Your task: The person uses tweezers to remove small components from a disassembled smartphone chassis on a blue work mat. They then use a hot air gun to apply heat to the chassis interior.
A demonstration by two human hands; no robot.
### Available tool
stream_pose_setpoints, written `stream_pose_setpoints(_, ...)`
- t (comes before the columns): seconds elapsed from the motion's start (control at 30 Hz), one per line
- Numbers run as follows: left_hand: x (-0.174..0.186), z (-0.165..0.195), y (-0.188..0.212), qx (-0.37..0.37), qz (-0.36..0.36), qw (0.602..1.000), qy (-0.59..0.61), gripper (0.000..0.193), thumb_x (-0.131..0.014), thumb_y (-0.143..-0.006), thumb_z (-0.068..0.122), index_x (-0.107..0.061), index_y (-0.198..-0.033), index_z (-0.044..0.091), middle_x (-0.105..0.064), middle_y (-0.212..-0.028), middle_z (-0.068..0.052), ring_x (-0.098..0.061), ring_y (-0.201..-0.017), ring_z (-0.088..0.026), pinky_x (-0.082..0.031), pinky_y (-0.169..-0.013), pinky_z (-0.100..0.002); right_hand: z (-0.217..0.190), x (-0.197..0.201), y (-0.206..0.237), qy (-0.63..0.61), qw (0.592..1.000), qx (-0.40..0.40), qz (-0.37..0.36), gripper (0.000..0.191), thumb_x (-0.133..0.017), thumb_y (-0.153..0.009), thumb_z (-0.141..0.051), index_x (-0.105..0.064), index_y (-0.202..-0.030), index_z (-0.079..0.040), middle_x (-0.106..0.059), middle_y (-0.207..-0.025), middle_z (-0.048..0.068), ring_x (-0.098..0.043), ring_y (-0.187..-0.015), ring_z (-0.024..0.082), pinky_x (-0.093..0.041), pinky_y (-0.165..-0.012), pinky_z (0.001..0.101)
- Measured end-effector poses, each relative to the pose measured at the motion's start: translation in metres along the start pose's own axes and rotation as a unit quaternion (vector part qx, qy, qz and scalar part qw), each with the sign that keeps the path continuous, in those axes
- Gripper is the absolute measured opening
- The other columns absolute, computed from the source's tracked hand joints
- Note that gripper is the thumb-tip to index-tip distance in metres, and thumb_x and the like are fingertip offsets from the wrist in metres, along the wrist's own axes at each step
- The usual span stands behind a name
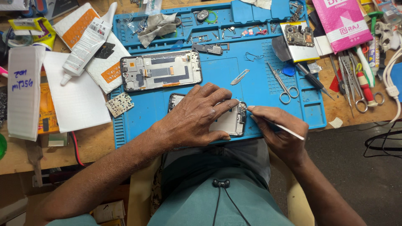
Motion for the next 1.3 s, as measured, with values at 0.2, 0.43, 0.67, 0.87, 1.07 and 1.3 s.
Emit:
stream_pose_setpoints(0.2, 0.002, 0.001, -0.001, -0.002, 0.003, 1.000, 0.002, 0.084, -0.086, -0.072, 0.050, -0.059, -0.137, 0.005, -0.058, -0.127, -0.011, -0.051, -0.118, -0.031, -0.043, -0.102, -0.049, 0.004, -0.001, 0.002, -0.003, 1.000, -0.002, 0.003, 0.015, -0.074, -0.094, 0.002, -0.072, -0.108, -0.002, -0.077, -0.109, 0.014, -0.077, -0.102, 0.022, -0.063, -0.091, 0.0322)
stream_pose_setpoints(0.43, 0.001, 0.000, 0.000, 0.002, 0.000, 1.000, 0.004, 0.083, -0.085, -0.073, 0.050, -0.059, -0.138, 0.005, -0.058, -0.127, -0.011, -0.051, -0.118, -0.031, -0.043, -0.104, -0.049, 0.005, 0.001, 0.003, -0.026, 0.999, -0.019, 0.017, 0.016, -0.074, -0.095, 0.001, -0.072, -0.111, -0.002, -0.077, -0.111, 0.013, -0.077, -0.104, 0.022, -0.065, -0.093, 0.0317)
stream_pose_setpoints(0.67, -0.001, 0.000, -0.001, -0.001, 0.004, 1.000, -0.001, 0.083, -0.085, -0.073, 0.051, -0.058, -0.137, 0.005, -0.057, -0.128, -0.012, -0.051, -0.119, -0.032, -0.042, -0.103, -0.050, -0.001, -0.002, 0.002, 0.021, 0.999, 0.035, 0.006, 0.018, -0.076, -0.092, 0.001, -0.071, -0.110, -0.001, -0.076, -0.112, 0.015, -0.077, -0.106, 0.023, -0.063, -0.094, 0.0339)
stream_pose_setpoints(0.87, 0.000, 0.000, 0.000, -0.008, 0.001, 1.000, -0.008, 0.084, -0.085, -0.073, 0.051, -0.058, -0.138, 0.005, -0.057, -0.129, -0.011, -0.051, -0.118, -0.031, -0.043, -0.100, -0.049, -0.001, -0.001, 0.002, 0.007, 1.000, -0.006, 0.002, 0.016, -0.075, -0.094, 0.001, -0.073, -0.110, -0.001, -0.077, -0.110, 0.015, -0.077, -0.103, 0.022, -0.063, -0.093, 0.0324)
stream_pose_setpoints(1.07, -0.001, -0.001, -0.002, 0.008, -0.016, 1.000, -0.004, 0.085, -0.085, -0.072, 0.051, -0.058, -0.137, 0.004, -0.057, -0.127, -0.011, -0.051, -0.116, -0.031, -0.044, -0.097, -0.049, 0.017, 0.005, -0.010, -0.116, 0.966, -0.232, -0.010, 0.014, -0.073, -0.096, -0.005, -0.075, -0.109, 0.000, -0.079, -0.103, 0.012, -0.076, -0.092, 0.015, -0.064, -0.083, 0.0272)
stream_pose_setpoints(1.3, 0.001, 0.000, -0.002, 0.001, -0.006, 1.000, -0.005, 0.084, -0.085, -0.072, 0.050, -0.058, -0.137, 0.004, -0.056, -0.128, -0.012, -0.051, -0.116, -0.031, -0.044, -0.098, -0.049, 0.028, 0.006, -0.017, -0.192, 0.930, -0.313, -0.026, 0.015, -0.070, -0.095, -0.005, -0.073, -0.107, 0.003, -0.079, -0.099, 0.015, -0.077, -0.089, 0.016, -0.065, -0.080, 0.0266)
Point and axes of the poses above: each hand's wrist, its own y-axis away from the middle knuckle, its own x-axis out of the back of the hand, z = x × y, the point moved 3 cm from there along -y, towards the middle knuckle
